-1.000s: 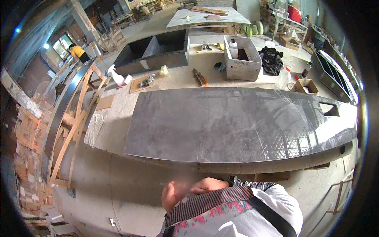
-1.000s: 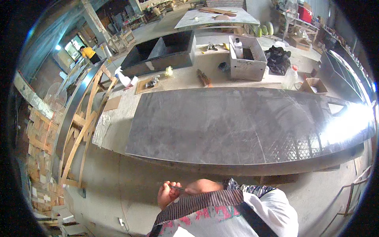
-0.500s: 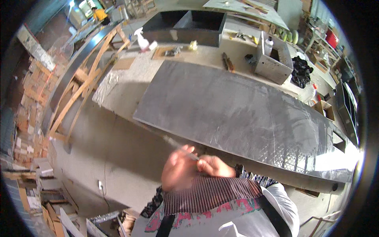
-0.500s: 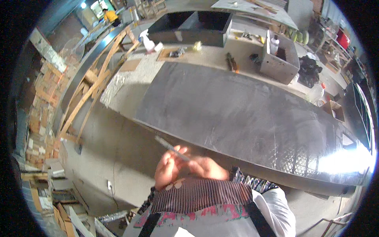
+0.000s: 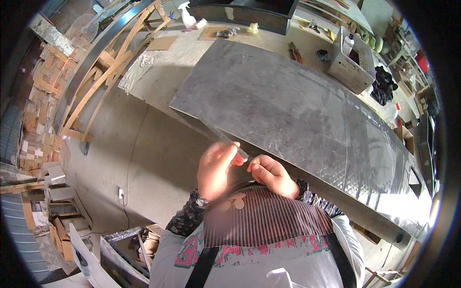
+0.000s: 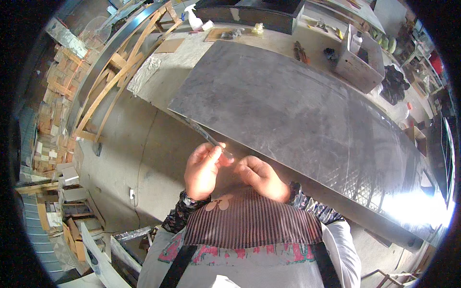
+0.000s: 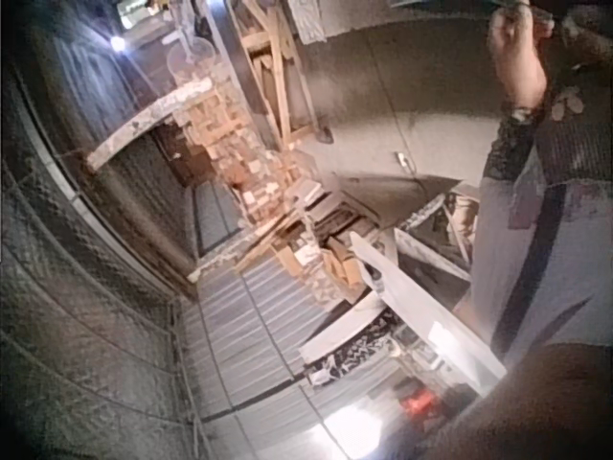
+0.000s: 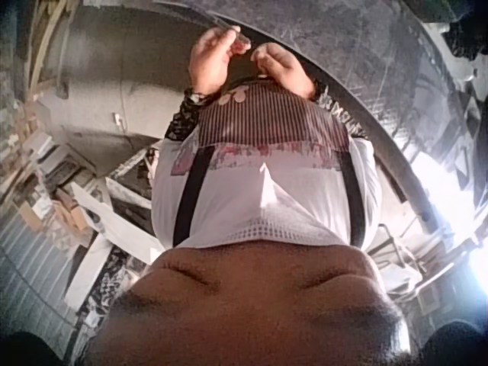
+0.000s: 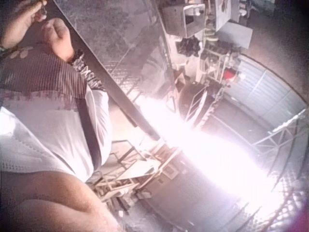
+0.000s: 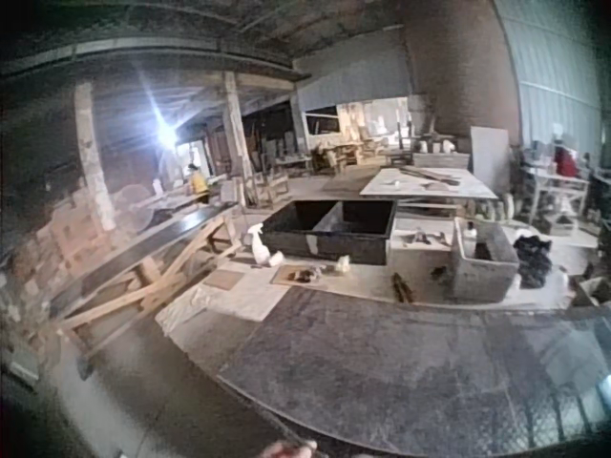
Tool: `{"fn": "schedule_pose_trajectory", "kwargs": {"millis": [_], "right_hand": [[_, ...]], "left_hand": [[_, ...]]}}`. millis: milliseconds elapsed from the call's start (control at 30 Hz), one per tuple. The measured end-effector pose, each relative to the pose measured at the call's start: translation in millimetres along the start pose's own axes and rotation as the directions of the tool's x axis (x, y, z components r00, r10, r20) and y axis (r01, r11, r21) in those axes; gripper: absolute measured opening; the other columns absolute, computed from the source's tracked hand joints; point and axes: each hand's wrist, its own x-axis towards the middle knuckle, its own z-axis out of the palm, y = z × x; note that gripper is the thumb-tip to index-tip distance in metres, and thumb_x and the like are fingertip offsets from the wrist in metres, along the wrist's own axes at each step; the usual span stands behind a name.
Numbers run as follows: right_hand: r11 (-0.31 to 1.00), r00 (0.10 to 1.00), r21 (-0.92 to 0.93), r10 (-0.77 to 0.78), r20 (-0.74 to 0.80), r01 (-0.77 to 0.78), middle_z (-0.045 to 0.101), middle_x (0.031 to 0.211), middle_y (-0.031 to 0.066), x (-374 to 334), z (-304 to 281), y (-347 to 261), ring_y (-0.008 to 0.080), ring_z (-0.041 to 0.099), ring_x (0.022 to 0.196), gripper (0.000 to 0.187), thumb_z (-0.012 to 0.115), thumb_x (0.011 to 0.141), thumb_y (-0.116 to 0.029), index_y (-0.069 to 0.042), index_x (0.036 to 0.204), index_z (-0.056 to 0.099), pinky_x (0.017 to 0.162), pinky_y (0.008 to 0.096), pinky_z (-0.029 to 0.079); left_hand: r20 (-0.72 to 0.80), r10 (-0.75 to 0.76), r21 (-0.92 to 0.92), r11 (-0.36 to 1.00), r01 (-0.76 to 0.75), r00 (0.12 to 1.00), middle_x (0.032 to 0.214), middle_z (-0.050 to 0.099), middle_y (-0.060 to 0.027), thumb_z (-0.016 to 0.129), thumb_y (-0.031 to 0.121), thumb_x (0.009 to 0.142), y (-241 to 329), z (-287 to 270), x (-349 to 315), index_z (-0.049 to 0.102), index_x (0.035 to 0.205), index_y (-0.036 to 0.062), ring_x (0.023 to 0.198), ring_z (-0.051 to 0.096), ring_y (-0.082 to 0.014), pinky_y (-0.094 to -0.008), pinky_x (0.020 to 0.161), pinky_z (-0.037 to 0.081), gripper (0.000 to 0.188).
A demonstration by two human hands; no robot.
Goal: The person scrapes the edge of a white bathroom vanity countertop with a small tool, then uses a heat gun to apply heat to the sink basin area. The person also handles a small metal strip and a yellow object while moving around the workshop.
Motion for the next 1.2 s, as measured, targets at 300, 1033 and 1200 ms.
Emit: {"fn": "schedule_pose_trajectory", "kwargs": {"millis": [300, 1033, 1200], "right_hand": [[0.994, 0.996, 0.085, -0.062, -0.068, 0.068, 0.050, 0.082, -0.0030, -5, -4, -5, 0.0059, 0.044, 0.075, 0.029, 0.049, 0.102, -0.028, -0.001, 0.111, 0.054, 0.068, 0.0226, 0.040], [0.995, 0.997, 0.061, -0.072, -0.029, 0.074, 0.056, 0.083, -0.0007, -7, -4, -11, 0.0072, 0.050, 0.076, 0.029, 0.046, 0.104, -0.029, -0.002, 0.110, 0.056, 0.072, 0.0233, 0.043], [0.994, 0.994, 0.048, -0.097, -0.045, 0.099, 0.056, 0.079, -0.0014, -7, -3, -6, 0.0054, 0.045, 0.069, 0.028, 0.044, 0.104, -0.027, -0.004, 0.109, 0.058, 0.063, 0.0208, 0.038]], "left_hand": [[0.043, 0.031, 0.099, 0.994, -0.035, 0.999, 0.087, 0.066, -0.0058, 0.061, 0.010, 0.095, -1, 18, -1, 0.060, 0.099, 0.0000, 0.079, 0.063, -0.0125, -0.0260, 0.074, 0.051, 0.011], [0.089, 0.075, 0.155, 0.984, -0.088, 0.993, 0.087, 0.064, -0.0025, 0.064, 0.009, 0.093, -2, 23, 3, 0.057, 0.096, 0.0038, 0.079, 0.060, -0.0098, -0.0243, 0.072, 0.049, 0.009], [0.081, 0.079, 0.066, 0.994, -0.085, 0.994, 0.089, 0.062, -0.0014, 0.062, 0.010, 0.094, 1, 26, 2, 0.059, 0.104, 0.0030, 0.080, 0.059, -0.0091, -0.0239, 0.072, 0.049, 0.012]]}}
